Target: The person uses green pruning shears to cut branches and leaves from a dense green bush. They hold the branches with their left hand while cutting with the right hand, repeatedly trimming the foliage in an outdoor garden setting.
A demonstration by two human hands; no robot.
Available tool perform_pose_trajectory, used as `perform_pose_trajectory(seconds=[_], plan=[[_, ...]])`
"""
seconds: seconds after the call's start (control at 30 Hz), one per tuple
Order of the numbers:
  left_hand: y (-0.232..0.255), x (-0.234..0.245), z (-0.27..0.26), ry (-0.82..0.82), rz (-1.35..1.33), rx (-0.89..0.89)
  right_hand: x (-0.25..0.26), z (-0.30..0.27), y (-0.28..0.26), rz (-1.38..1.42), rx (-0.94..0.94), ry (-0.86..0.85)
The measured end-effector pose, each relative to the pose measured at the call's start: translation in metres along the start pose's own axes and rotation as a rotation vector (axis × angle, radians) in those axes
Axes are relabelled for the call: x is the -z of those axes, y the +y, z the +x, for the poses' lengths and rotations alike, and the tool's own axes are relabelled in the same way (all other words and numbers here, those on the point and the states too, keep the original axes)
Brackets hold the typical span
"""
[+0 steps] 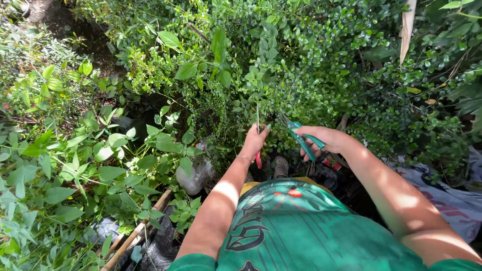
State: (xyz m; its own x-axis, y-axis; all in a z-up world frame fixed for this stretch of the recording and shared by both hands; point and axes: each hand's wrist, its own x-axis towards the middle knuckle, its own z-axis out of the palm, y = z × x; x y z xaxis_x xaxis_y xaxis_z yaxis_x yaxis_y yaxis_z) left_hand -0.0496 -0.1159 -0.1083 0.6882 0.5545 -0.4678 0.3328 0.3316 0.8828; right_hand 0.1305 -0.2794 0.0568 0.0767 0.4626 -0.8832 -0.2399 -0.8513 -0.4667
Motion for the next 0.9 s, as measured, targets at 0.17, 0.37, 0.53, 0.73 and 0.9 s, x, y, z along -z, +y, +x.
perform_pose_trajectory(seconds=[0.17, 0.37, 0.53, 0.73, 0.9], plan=[[0.022, 0.001, 0.012, -0.048, 0.127, -0.335, 0.009, -0.017, 0.011, 0.059, -0.008, -0.033], [0.032, 0.008, 0.014, -0.002, 0.189, -0.205, 0.007, -0.011, 0.024, 0.151, -0.027, -0.121], [0.031, 0.003, 0.004, -0.048, 0.06, -0.146, -0.002, 0.003, 0.02, 0.135, 0.03, -0.099], [0.032, 0.0, -0.001, 0.017, 0.045, -0.099, -0.007, 0.001, 0.022, 0.172, 0.091, 0.008], [0.035, 0.001, -0.016, 0.023, -0.061, -0.145, -0.016, -0.001, 0.026, 0.22, 0.184, 0.069]])
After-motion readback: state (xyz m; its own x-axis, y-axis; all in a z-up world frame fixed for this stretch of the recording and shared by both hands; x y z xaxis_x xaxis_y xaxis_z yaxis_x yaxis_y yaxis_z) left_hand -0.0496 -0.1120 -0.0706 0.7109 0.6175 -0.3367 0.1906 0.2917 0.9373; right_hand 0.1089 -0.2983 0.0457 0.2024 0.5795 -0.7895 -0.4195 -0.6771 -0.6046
